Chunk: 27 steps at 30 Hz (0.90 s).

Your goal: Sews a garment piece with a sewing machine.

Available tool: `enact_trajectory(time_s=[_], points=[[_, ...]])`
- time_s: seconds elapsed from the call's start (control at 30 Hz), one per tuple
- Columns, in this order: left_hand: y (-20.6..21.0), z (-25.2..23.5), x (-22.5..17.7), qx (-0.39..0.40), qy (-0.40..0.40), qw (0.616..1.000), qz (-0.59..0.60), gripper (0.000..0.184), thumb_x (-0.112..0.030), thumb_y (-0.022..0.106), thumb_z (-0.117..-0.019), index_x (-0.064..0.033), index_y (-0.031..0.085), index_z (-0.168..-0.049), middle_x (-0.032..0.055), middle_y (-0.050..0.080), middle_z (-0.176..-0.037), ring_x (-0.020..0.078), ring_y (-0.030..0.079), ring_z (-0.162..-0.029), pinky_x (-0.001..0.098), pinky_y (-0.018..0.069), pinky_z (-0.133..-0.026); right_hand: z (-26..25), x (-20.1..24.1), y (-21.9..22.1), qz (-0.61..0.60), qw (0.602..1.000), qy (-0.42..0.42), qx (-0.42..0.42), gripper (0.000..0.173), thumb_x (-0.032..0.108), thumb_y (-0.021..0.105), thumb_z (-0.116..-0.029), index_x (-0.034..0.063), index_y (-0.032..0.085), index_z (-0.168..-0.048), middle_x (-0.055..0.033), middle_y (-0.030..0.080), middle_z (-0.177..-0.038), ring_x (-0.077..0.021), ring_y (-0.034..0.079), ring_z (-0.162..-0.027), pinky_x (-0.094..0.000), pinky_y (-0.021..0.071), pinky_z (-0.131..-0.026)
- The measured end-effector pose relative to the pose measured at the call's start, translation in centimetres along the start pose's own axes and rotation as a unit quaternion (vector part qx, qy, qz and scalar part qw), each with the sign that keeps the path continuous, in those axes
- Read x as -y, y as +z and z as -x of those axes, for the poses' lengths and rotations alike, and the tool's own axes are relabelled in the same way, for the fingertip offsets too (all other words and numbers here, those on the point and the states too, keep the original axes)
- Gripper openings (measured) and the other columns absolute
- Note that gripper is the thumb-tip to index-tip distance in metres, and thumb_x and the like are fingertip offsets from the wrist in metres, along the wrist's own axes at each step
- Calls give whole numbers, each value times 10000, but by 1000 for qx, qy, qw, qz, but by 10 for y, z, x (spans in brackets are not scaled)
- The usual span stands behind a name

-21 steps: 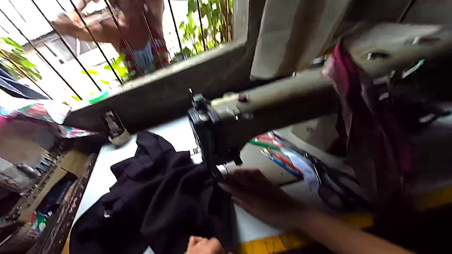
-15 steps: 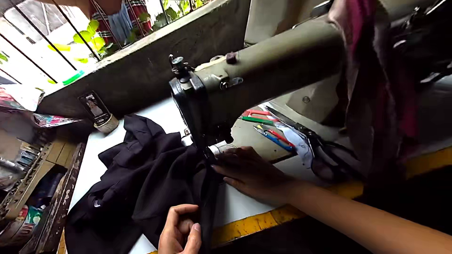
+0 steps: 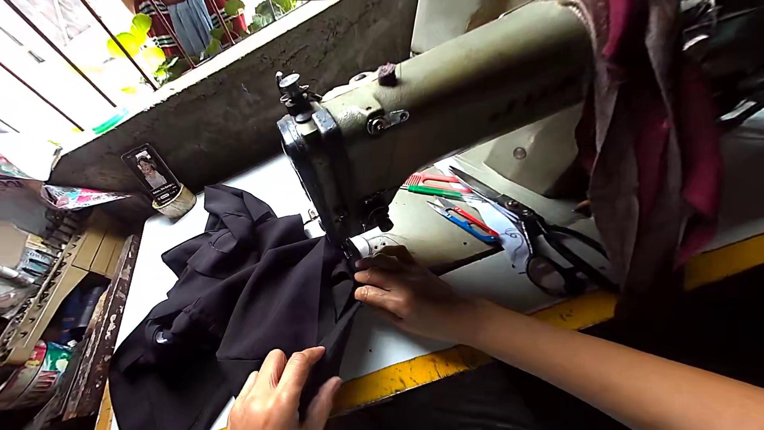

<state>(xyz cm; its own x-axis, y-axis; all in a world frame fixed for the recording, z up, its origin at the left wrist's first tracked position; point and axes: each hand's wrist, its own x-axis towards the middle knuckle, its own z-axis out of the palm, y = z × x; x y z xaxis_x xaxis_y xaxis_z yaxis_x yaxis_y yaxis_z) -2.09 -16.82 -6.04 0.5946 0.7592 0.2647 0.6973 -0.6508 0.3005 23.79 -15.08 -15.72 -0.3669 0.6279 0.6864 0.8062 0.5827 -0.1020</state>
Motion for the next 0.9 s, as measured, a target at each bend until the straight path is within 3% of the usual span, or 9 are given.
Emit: enact_trajectory(time_s=[0.1,0.17,0.3,0.47,0.57,0.7,0.8,0.87,0.9], points=[[6,0,0,-21,39,998,-45,125,-214,734,-875,-108,794,-899,125,624,-783,217,593,-623,328,477,-548,4,5,-2,15,1000,-7,12,223,180,545,-982,166,766,-990,-29,723,-1017,-244,642,-1122,-462,444,-1001],[6,-1,-10,16,72,997,-11,110,-187,738,-892,-90,783,-863,165,674,-901,252,646,-715,364,525,-605,6,13,-6,15,1000,-17,15,218,158,539,-991,166,756,-1004,-30,729,-1018,-243,651,-1112,-470,464,-990],[21,-11,-25,61,180,982,-4,186,-246,691,-931,-115,739,-807,104,713,-926,217,650,-779,378,454,-712,20,42,-13,3,1000,-18,4,226,69,491,-1030,100,714,-1008,-68,736,-985,-240,701,-1053,-482,501,-1039],[54,-71,-11,25,252,967,20,208,-206,548,-972,-123,729,-911,22,741,-999,167,705,-946,397,538,-821,41,59,-9,20,999,-8,-43,231,74,471,-1038,109,675,-936,-52,737,-918,-206,693,-1011,-366,480,-1029],[77,-104,23,-25,208,971,-112,107,-157,667,-903,-80,739,-887,79,719,-874,269,708,-820,486,530,-709,47,58,-6,11,999,9,-44,228,48,473,-1027,108,685,-971,-55,761,-996,-205,700,-1079,-366,492,-1030],[65,-121,52,-72,144,975,-154,174,-187,745,-889,-51,713,-786,125,674,-775,343,670,-793,535,480,-711,49,56,-3,-2,998,16,-56,212,72,477,-1031,123,675,-978,-45,759,-1000,-198,690,-1095,-364,478,-1024],[65,-114,42,-131,204,964,-111,119,-135,670,-921,-82,766,-876,101,714,-941,308,669,-936,487,501,-809,49,54,-3,-5,999,16,-49,215,78,462,-1030,132,668,-995,-34,751,-1009,-196,681,-1092,-389,470,-1021],[74,-107,26,-120,267,955,-53,163,-134,631,-959,-95,789,-961,79,746,-1071,249,699,-1056,421,555,-929,48,54,-3,-8,999,15,-50,227,69,456,-1027,135,670,-994,-34,746,-996,-201,681,-1076,-401,474,-1016],[82,-104,20,-108,284,952,-28,163,-147,633,-965,-95,787,-966,67,750,-1073,222,707,-1055,375,569,-925,48,54,-3,-11,998,17,-52,231,67,458,-1024,136,676,-990,-33,745,-985,-201,680,-1066,-405,469,-1018]])
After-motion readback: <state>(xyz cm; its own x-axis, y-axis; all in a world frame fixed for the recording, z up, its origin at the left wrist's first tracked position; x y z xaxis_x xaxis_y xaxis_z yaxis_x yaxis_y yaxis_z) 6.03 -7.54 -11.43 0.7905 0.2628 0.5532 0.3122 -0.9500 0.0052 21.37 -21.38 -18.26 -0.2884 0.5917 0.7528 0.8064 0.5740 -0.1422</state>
